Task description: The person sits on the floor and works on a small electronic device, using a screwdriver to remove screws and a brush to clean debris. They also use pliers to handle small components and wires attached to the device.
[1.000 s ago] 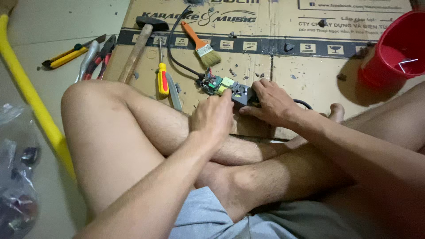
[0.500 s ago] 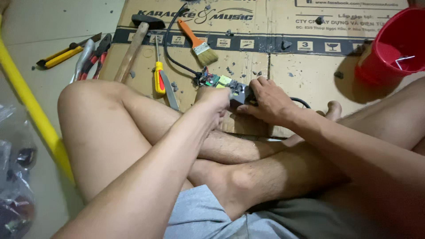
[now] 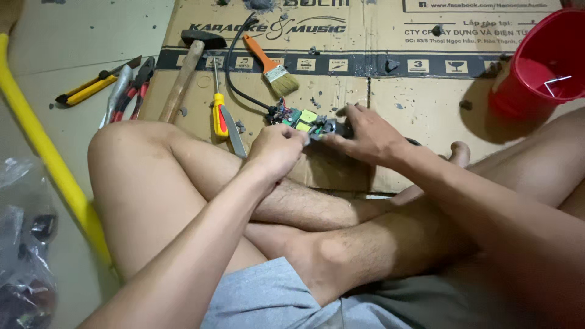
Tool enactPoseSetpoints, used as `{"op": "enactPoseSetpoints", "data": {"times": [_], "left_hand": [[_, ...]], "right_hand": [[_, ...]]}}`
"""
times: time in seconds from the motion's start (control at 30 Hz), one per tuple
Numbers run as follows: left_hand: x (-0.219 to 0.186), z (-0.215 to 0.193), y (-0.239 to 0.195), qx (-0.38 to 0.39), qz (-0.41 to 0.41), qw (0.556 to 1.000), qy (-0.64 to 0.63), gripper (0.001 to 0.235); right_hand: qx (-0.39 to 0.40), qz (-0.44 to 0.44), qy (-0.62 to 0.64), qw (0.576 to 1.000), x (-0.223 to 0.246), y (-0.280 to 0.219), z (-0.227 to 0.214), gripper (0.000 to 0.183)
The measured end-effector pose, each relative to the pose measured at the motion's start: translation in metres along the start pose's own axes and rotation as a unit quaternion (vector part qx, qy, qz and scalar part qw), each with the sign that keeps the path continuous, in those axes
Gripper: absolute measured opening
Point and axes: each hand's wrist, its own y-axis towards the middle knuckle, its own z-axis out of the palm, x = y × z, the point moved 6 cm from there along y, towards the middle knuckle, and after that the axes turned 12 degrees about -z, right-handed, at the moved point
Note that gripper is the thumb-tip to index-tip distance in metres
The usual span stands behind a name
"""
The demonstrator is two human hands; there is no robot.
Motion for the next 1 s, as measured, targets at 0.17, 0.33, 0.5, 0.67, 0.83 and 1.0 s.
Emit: {"op": "enactPoseSetpoints", "data": {"times": [0.17, 0.33, 0.5, 0.67, 0.83, 1.0], "left_hand": [[0.003, -0.004, -0.001, 0.003, 0.007, 1.0, 0.018, 0.034], [0.015, -0.008, -0.002, 0.029, -0.008, 0.995, -0.091, 0.032], [0.016, -0.005, -0.002, 0.047, 0.013, 0.984, -0.172, 0.033], [0.017, -0.007, 0.0, 0.031, -0.018, 0.995, -0.089, 0.033], [0.022, 0.0, 0.022, 0.019, 0.004, 0.999, -0.031, 0.041], [0.007, -0.018, -0.018, 0.029, -0.019, 0.998, 0.048, 0.043]], "right_hand": [[0.015, -0.016, 0.004, 1.0, -0.01, 0.039, 0.012, 0.064], [0.065, -0.057, -0.067, 0.994, 0.011, 0.054, 0.003, 0.05], [0.105, -0.095, -0.193, 0.971, 0.039, 0.042, -0.009, 0.035], [0.095, -0.129, -0.226, 0.961, 0.049, 0.038, -0.012, 0.031], [-0.005, -0.055, -0.154, 0.987, -0.035, 0.086, 0.004, 0.033], [-0.084, 0.032, -0.132, 0.987, -0.047, 0.046, -0.023, 0.039]]}}
